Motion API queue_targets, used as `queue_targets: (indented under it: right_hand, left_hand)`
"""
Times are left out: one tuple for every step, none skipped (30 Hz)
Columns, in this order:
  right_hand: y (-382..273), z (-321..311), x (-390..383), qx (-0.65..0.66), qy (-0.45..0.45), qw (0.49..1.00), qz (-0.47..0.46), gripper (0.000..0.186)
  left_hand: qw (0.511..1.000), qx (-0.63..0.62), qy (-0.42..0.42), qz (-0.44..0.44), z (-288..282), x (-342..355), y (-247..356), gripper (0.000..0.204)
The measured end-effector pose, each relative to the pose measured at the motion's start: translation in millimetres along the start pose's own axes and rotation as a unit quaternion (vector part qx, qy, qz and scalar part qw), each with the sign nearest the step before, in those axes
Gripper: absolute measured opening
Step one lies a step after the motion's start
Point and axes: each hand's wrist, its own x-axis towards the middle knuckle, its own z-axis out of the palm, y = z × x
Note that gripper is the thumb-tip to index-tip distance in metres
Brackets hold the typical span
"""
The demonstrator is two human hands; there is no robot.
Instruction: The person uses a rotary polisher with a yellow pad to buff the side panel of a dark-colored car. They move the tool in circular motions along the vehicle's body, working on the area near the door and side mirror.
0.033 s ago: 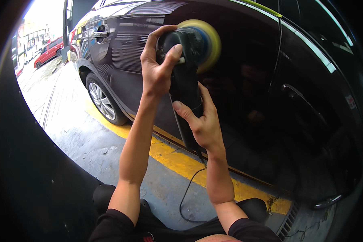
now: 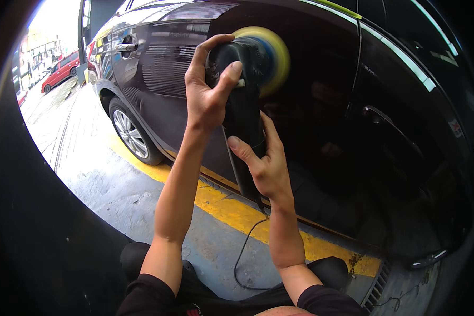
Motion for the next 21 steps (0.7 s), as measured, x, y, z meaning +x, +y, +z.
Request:
queue_targets:
  right_hand:
    - [0, -6, -5, 0.002, 0.009, 1.000, -0.003, 0.080]
    - [0, -10, -8, 0.009, 0.016, 1.000, -0.008, 0.080]
    - [0, -15, -11, 0.015, 0.023, 1.000, -0.014, 0.080]
    - [-2, -20, -14, 0.017, 0.029, 0.999, -0.014, 0.080]
    - [0, -21, -17, 0.025, 0.031, 0.999, -0.010, 0.080]
    - [2, -23, -21, 0.033, 0.033, 0.999, -0.007, 0.080]
    - [3, -23, -24, 0.039, 0.035, 0.999, -0.004, 0.079]
    - [1, -27, -27, 0.038, 0.037, 0.999, -0.004, 0.079]
    - [-1, -30, -30, 0.038, 0.039, 0.999, -0.004, 0.078]
    - [-1, -32, -32, 0.038, 0.044, 0.998, -0.007, 0.078]
    - [2, -36, -35, 0.035, 0.050, 0.998, -0.012, 0.078]
    - [4, -38, -38, 0.034, 0.055, 0.998, -0.016, 0.077]
    - [4, -41, -40, 0.039, 0.063, 0.997, -0.012, 0.077]
    - [6, -40, -44, 0.049, 0.066, 0.997, -0.003, 0.076]
    - [8, -40, -47, 0.059, 0.069, 0.996, 0.007, 0.075]
    - [12, -40, -50, 0.061, 0.076, 0.995, -0.001, 0.074]
    - [16, -47, -52, 0.054, 0.085, 0.995, -0.011, 0.074]
    - [20, -44, -55, 0.061, 0.088, 0.994, -0.010, 0.073]
    - [24, -42, -56, 0.069, 0.091, 0.993, -0.011, 0.073]
    - [25, -39, -58, 0.078, 0.095, 0.992, -0.013, 0.073]
    - [20, -35, -60, 0.097, 0.087, 0.991, 0.004, 0.073]
  left_hand:
    - [1.000, -0.013, -0.002, -0.011, 11, -3, 2, 0.052]
    - [1.000, -0.015, -0.011, -0.016, 18, -3, 6, 0.051]
    - [0.999, -0.018, -0.020, -0.020, 26, -5, 10, 0.051]
    - [0.999, -0.021, -0.029, -0.024, 32, -5, 13, 0.051]
    - [0.999, -0.001, -0.037, -0.006, 33, -7, 15, 0.051]
    - [0.999, 0.001, -0.044, -0.005, 35, -10, 15, 0.051]
    - [0.999, 0.004, -0.051, -0.004, 37, -12, 16, 0.051]
    - [0.998, 0.000, -0.055, 0.001, 43, -12, 17, 0.051]
    - [0.998, -0.001, -0.060, 0.016, 48, -11, 15, 0.051]
    - [0.998, 0.005, -0.065, 0.009, 51, -12, 19, 0.050]
    - [0.996, 0.028, -0.076, 0.035, 55, -12, 17, 0.053]
    - [0.993, 0.051, -0.087, 0.061, 58, -11, 16, 0.055]
    - [0.993, 0.042, -0.096, 0.046, 64, -13, 18, 0.055]
    - [0.993, 0.034, -0.088, 0.068, 66, -13, 21, 0.051]
    - [0.992, 0.037, -0.097, 0.077, 69, -13, 22, 0.052]
    - [0.990, 0.041, -0.106, 0.086, 71, -12, 24, 0.052]
    - [0.986, 0.046, -0.115, 0.110, 79, -11, 25, 0.052]
    - [0.985, 0.042, -0.125, 0.116, 80, -13, 27, 0.052]
    - [0.983, 0.040, -0.138, 0.110, 81, -16, 26, 0.054]
    - [0.982, 0.037, -0.153, 0.106, 81, -17, 26, 0.056]
    - [0.979, 0.047, -0.154, 0.127, 79, -17, 24, 0.056]
